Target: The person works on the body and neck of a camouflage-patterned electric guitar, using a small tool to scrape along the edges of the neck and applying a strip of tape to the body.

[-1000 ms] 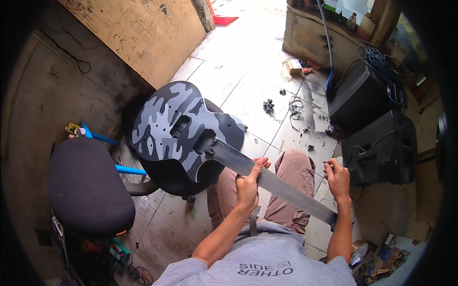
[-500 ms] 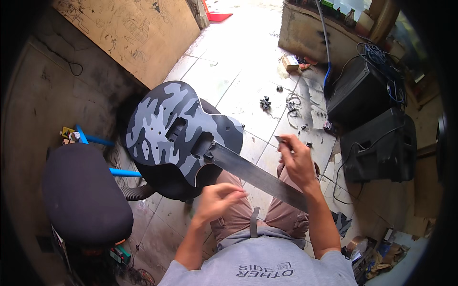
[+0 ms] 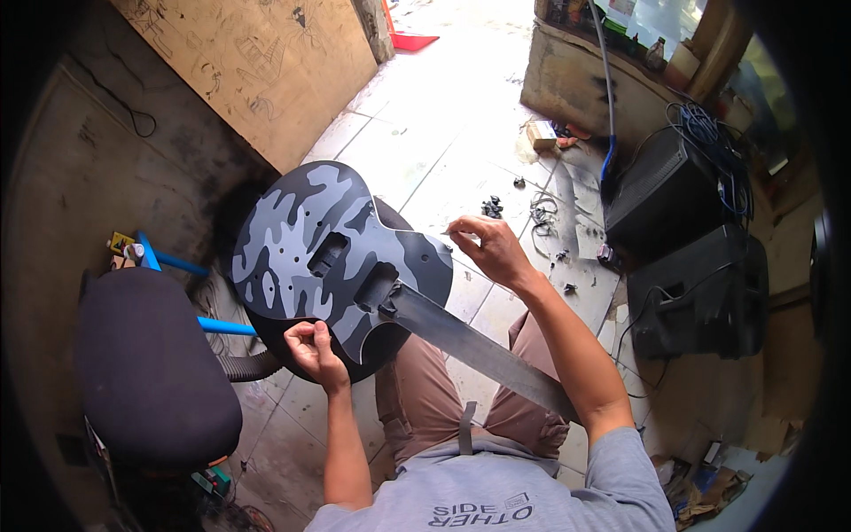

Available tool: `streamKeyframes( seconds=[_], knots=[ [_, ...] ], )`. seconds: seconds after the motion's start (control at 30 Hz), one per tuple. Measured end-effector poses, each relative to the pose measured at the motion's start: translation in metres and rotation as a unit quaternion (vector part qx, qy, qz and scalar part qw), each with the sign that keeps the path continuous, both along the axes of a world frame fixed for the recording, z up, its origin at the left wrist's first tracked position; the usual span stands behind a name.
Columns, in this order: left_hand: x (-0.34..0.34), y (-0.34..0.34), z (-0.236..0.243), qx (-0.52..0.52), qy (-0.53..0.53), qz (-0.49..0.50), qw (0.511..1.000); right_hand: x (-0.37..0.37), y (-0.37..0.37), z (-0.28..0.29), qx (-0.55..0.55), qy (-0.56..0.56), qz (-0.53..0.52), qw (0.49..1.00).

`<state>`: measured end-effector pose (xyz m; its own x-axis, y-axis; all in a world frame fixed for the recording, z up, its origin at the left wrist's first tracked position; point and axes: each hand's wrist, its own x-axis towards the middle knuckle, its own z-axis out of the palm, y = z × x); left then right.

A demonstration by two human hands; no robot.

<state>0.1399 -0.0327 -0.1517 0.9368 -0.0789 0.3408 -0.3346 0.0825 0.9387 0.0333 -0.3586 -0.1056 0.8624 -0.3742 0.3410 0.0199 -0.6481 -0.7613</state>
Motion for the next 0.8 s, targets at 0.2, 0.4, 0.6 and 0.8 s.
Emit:
streamKeyframes(
  seconds=[0.2,0.4,0.6,0.8],
  knots=[
    [-0.008,-0.008,-0.003,0.1,-0.01,0.037,0.994,0.002,-0.002,-0.002,-0.092,-0.019,0.042,0.995],
    [-0.01,-0.009,-0.006,0.113,-0.01,0.047,0.992,-0.024,0.017,-0.007,-0.148,-0.053,-0.019,0.987],
    [-0.011,-0.008,-0.004,0.119,0.0,0.042,0.992,-0.051,0.04,-0.01,-0.227,-0.036,-0.021,0.973],
    [-0.011,-0.012,-0.002,0.113,-0.005,0.04,0.993,-0.056,0.041,-0.01,-0.211,-0.057,-0.016,0.976]
  ],
)
